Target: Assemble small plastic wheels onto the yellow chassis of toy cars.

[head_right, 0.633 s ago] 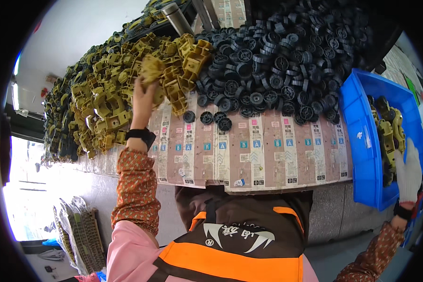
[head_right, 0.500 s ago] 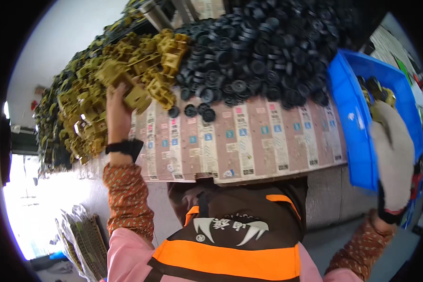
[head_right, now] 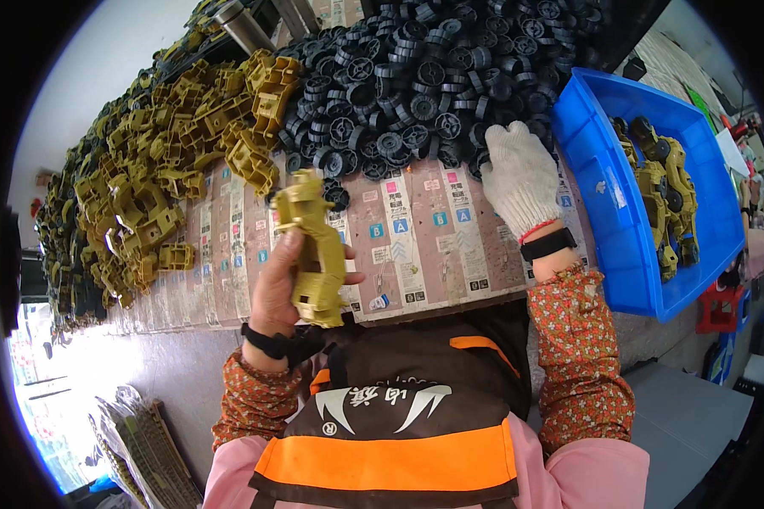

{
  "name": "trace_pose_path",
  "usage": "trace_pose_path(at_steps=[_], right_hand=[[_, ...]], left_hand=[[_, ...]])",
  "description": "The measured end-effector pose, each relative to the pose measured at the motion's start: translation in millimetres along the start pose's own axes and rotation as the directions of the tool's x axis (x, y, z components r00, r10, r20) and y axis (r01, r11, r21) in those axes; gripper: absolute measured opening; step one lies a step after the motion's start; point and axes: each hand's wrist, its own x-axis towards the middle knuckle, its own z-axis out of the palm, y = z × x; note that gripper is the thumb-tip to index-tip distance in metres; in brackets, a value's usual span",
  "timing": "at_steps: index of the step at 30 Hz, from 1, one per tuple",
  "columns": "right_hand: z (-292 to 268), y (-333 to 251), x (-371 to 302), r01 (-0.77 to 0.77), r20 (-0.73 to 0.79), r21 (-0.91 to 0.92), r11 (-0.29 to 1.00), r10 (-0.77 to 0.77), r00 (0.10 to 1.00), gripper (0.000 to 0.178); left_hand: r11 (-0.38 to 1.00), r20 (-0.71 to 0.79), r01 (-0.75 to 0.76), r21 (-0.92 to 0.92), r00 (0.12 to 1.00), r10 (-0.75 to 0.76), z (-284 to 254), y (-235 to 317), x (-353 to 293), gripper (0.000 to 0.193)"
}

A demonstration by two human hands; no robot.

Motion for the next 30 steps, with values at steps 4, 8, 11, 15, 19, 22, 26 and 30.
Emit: trace_pose_path(at_steps=[4,8,11,15,19,22,26,30], right_hand=[[-8,-11,-16,0.011,-0.011,0.086,0.996,-0.010,1.000,0.021],[-33,-46,-46,-0.229,0.213,0.733,0.641,0.104,0.972,0.026],[-42,-69,-64,-0.236,0.240,0.812,0.534,0.064,0.969,0.030],[-30,-81,-78,-0.131,0.113,0.891,0.436,0.067,0.991,0.027],[-29,-88,-85,-0.201,0.185,0.909,0.364,0.078,0.980,0.027],[-28,-90,-91,-0.214,0.192,0.926,0.310,0.102,0.976,0.025],[-23,-89,-95,-0.155,0.138,0.942,0.296,0.078,0.987,0.024],[-18,-87,-101,-0.092,0.060,0.903,0.419,0.088,0.994,0.024]], left_hand=[[0.991,0.012,0.131,0.011,0.991,-0.131,10,-22,6,0.057],[0.994,0.025,0.108,-0.001,0.994,-0.108,23,-38,8,0.058],[0.993,0.001,0.114,0.029,0.993,-0.114,31,-45,6,0.059],[0.985,-0.064,0.107,0.134,0.993,-0.099,42,-53,3,0.070],[0.973,-0.054,0.038,0.229,0.998,-0.026,39,-63,4,0.070],[0.976,-0.062,-0.017,0.218,0.998,0.031,42,-66,6,0.071],[0.909,-0.085,-0.053,0.413,0.992,0.096,41,-67,4,0.072],[0.871,0.030,-0.122,0.477,0.992,0.123,37,-76,4,0.070]])
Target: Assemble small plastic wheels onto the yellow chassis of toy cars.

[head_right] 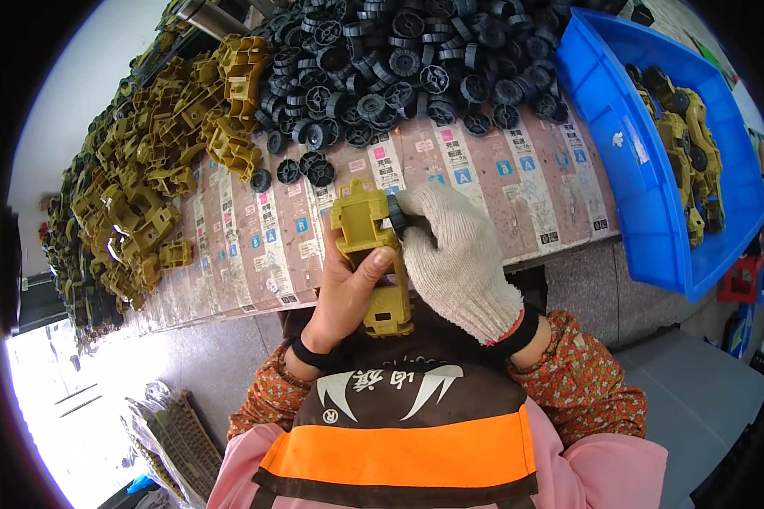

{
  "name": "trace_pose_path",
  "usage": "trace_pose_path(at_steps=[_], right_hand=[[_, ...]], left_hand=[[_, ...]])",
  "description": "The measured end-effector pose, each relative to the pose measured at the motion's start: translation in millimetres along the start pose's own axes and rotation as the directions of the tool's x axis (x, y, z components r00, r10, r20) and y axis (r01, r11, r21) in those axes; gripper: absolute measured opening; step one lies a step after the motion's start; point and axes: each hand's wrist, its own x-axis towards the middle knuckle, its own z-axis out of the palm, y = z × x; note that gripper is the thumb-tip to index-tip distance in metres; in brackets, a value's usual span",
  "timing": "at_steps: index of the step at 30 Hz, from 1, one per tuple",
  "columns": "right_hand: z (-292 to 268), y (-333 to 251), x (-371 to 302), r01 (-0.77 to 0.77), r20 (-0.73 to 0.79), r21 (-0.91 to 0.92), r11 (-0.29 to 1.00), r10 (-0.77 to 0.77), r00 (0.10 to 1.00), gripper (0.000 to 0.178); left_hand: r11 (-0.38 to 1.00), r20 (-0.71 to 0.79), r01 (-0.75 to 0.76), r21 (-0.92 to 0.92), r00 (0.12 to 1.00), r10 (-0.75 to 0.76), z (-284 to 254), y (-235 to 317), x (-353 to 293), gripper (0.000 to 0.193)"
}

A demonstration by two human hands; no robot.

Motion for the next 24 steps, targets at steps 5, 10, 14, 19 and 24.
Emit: trace_pose_path(at_steps=[5,10,14,19,24], right_hand=[[1,0,-6,-0.043,-0.030,-0.090,0.995,0.041,0.999,0.028],[-16,7,4,0.075,0.103,-0.038,0.996,-0.070,0.992,0.024],[-13,0,17,0.197,0.113,-0.138,0.971,-0.183,0.977,0.022],[-13,-4,17,0.080,0.134,-0.194,0.978,-0.054,0.990,0.019],[-41,14,60,0.077,0.162,-0.399,0.914,-0.012,0.987,0.018]], left_hand=[[0.998,0.026,-0.056,0.033,0.998,0.055,9,-3,-3,0.064],[0.991,0.076,-0.040,0.127,0.997,0.031,1,4,6,0.062],[0.984,0.025,-0.025,0.179,0.999,0.021,-1,-6,15,0.065],[0.981,0.064,-0.088,0.174,0.995,0.078,1,-3,12,0.071],[0.996,-0.012,0.080,0.028,0.997,-0.080,-16,8,16,0.073]])
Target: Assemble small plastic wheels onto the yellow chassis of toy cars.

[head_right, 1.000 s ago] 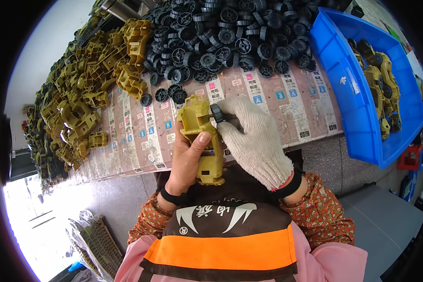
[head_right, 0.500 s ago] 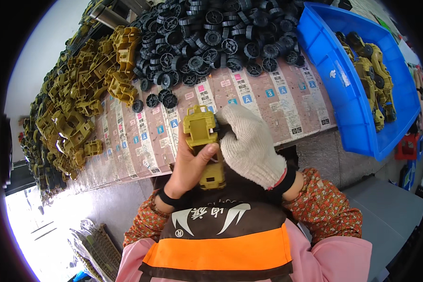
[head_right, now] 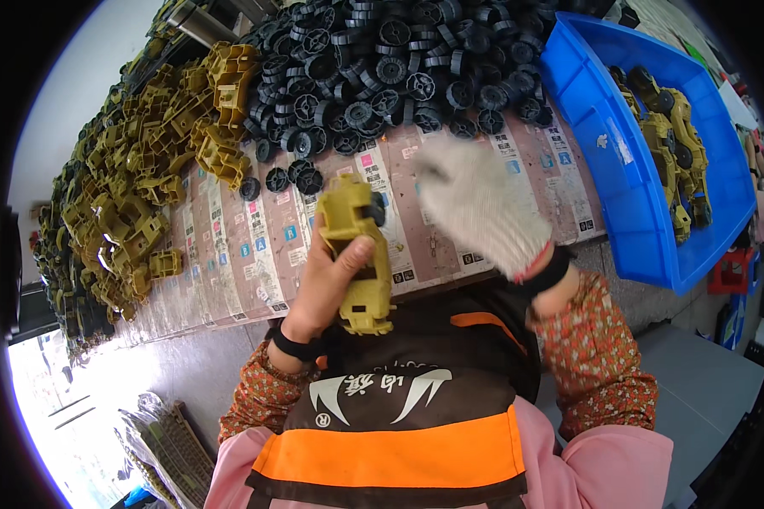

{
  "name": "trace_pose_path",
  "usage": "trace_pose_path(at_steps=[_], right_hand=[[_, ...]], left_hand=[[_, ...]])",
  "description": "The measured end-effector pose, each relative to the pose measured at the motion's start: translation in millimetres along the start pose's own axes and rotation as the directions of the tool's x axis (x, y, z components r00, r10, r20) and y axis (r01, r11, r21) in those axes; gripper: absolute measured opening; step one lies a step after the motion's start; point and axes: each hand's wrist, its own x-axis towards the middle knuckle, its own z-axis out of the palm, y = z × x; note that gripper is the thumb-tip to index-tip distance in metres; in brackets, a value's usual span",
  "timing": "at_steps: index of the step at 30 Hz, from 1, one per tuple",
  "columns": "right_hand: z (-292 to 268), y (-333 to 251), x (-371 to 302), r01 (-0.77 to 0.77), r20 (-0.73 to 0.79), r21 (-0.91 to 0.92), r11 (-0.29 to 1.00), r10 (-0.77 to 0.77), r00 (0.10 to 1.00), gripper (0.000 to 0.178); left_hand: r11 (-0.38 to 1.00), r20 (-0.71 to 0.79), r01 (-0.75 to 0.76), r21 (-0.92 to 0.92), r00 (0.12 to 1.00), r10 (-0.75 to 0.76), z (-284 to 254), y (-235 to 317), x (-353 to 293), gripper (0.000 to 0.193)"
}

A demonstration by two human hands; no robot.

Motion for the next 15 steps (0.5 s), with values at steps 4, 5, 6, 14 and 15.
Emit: trace_pose_path(at_steps=[4,5,6,14,15], right_hand=[[-11,67,36,-0.069,-0.240,-0.546,0.835,-0.077,0.968,0.022],[-8,65,38,-0.061,-0.235,-0.544,0.837,-0.082,0.969,0.022],[-6,63,40,-0.093,-0.175,-0.584,0.806,-0.013,0.984,0.022],[-2,45,37,-0.141,-0.109,-0.555,0.820,0.096,0.989,0.023],[-2,42,34,-0.135,-0.144,-0.529,0.838,0.068,0.987,0.024]], left_hand=[[0.979,-0.067,0.049,-0.197,0.996,-0.063,-7,6,5,0.061],[0.979,-0.075,0.047,-0.199,0.995,-0.063,-8,6,3,0.061],[0.972,-0.064,0.054,-0.228,0.996,-0.070,-8,8,2,0.060],[0.913,-0.195,-0.027,-0.408,0.979,-0.058,-2,11,6,0.044],[0.913,-0.196,-0.027,-0.406,0.979,-0.058,-1,10,7,0.044]])
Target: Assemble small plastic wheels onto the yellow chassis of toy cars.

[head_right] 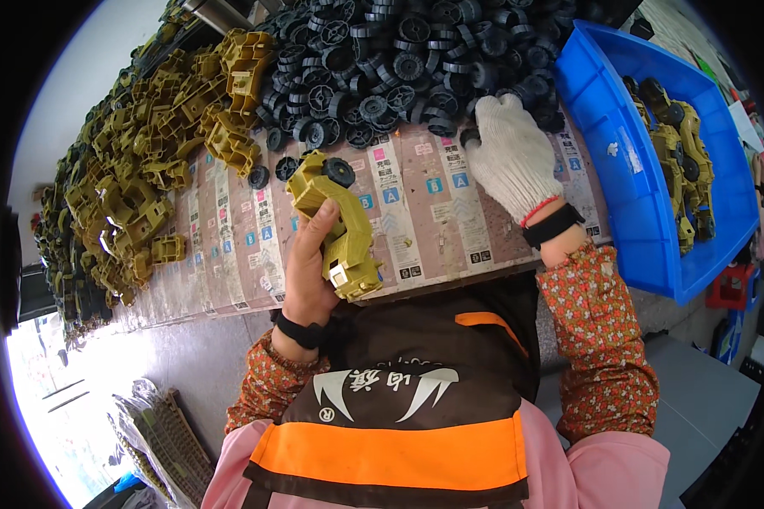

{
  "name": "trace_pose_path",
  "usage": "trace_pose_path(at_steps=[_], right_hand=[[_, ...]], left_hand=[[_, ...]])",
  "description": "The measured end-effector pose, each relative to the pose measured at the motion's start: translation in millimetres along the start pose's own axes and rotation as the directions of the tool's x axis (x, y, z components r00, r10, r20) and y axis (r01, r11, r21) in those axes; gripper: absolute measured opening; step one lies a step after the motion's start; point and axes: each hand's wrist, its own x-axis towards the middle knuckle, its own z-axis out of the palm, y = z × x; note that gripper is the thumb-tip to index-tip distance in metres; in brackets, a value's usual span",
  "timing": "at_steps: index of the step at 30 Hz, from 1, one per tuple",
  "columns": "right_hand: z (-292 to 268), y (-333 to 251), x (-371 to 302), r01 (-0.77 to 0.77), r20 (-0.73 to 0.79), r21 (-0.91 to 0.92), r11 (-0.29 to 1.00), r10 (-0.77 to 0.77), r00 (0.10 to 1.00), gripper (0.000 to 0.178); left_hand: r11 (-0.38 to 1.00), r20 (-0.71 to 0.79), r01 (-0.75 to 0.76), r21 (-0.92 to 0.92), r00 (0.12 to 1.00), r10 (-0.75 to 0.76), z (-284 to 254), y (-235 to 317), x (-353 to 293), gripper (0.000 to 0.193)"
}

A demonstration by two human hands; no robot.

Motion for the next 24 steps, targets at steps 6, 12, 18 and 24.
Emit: trace_pose_path(at_steps=[6,12,18,24], right_hand=[[-25,-45,-48,-0.130,0.230,0.554,0.822,-0.001,0.973,0.031],[-22,-75,-98,0.054,0.046,0.742,0.668,-0.131,0.990,0.018],[-26,-78,-111,-0.040,0.149,0.759,0.650,-0.114,0.982,0.025],[-29,-81,-119,-0.095,0.196,0.812,0.576,-0.116,0.974,0.026]], left_hand=[[0.994,-0.001,-0.025,-0.102,1.000,0.025,3,1,-2,0.045],[0.987,-0.060,-0.156,-0.028,0.986,0.154,11,-1,-3,0.045],[0.964,-0.113,-0.265,0.035,0.957,0.267,13,-12,-2,0.051],[0.914,-0.146,-0.391,0.109,0.903,0.404,21,-11,-8,0.066]])
